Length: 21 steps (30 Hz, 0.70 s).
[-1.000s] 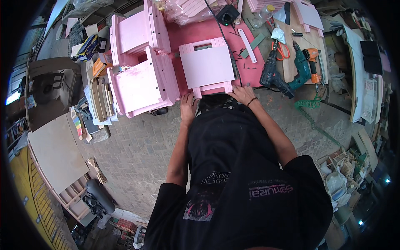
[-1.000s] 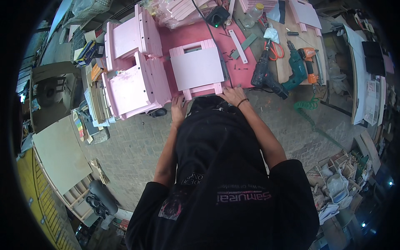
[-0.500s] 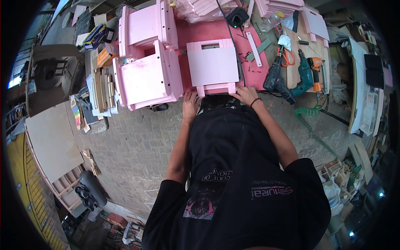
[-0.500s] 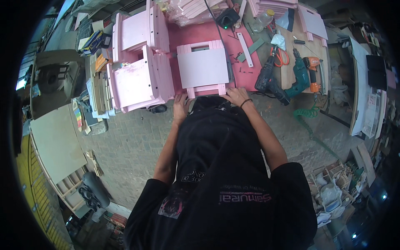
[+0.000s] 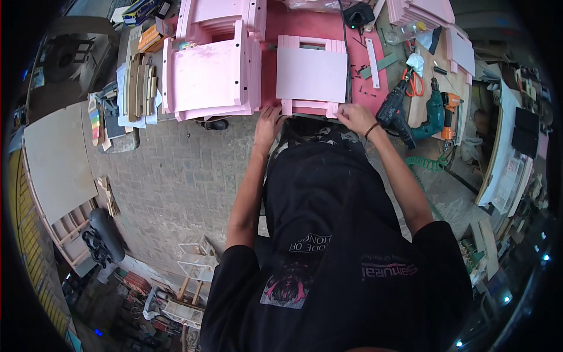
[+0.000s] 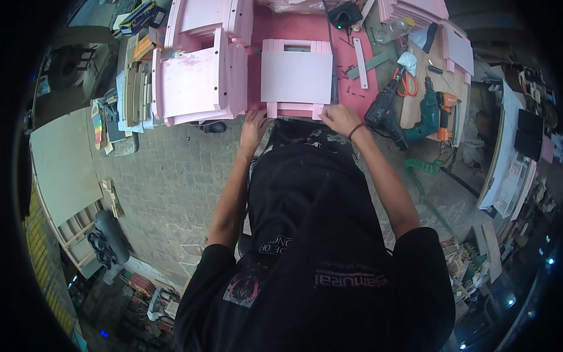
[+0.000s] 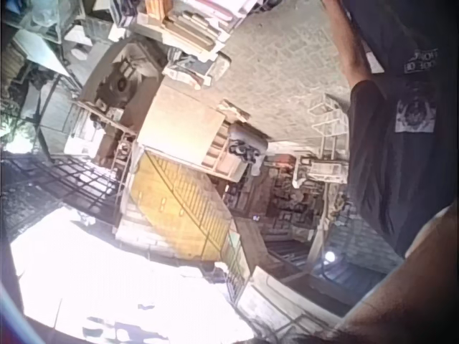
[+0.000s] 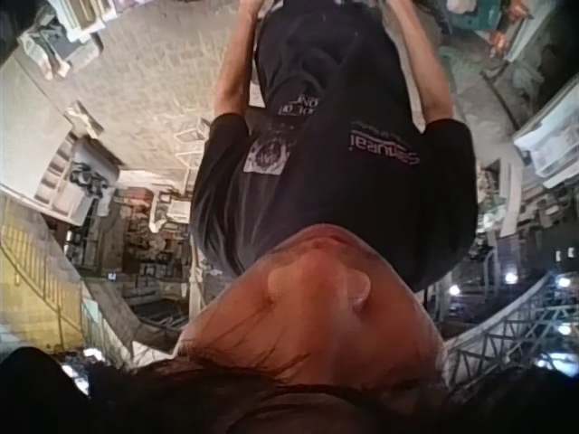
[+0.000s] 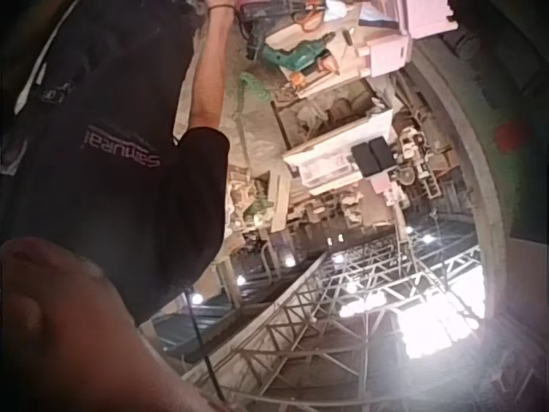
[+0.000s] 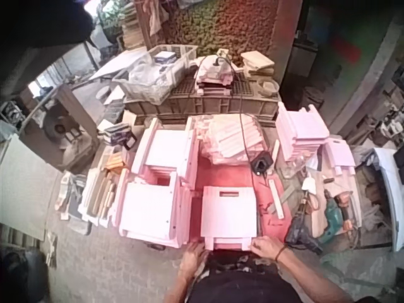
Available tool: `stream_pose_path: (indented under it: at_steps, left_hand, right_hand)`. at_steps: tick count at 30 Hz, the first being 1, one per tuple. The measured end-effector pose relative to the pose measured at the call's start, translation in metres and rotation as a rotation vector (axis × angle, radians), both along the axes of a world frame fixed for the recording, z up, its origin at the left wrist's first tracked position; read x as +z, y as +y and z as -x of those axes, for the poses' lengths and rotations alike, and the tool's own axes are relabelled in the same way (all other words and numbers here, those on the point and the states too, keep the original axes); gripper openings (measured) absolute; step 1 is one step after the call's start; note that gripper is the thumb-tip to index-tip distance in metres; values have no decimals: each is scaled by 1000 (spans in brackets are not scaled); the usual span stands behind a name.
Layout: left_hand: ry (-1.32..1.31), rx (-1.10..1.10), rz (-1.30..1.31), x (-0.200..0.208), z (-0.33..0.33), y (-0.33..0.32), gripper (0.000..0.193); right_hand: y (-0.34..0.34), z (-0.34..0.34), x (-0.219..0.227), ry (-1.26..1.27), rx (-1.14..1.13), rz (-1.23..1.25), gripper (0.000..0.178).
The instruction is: The recorder is assembling pink-painted wooden panels, measuring and drilling holes to construct a furniture piece.
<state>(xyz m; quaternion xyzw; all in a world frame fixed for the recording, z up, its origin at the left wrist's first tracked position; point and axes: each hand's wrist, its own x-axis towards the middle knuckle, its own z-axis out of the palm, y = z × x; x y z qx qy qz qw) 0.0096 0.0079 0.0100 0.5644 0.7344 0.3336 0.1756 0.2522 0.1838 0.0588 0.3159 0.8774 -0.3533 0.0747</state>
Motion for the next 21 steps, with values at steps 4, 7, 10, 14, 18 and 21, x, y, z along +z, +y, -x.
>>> stream_pose_path:
  at_steps: [4,7,10,14,18,21]
  left_hand:
    - [10,8,12,4,4,-3,27]
    - [9,21,6,0,0,0,27]
    - [-20,33,23,0,-4,-3,26]
    - [-20,53,-27,-4,-5,-4,26]
    - [-13,80,-31,-7,-5,-11,29]
    - [2,89,-26,-11,-4,-5,29]
  right_hand:
    - [46,64,35,190,-64,31,22]
    - [91,120,6,640,-116,-177,19]
    - [120,165,-23,498,-145,-183,20]
    - [132,183,-59,509,-53,-132,23]
    - [121,193,-40,381,-158,122,26]
    - [128,193,-41,359,-143,134,28]
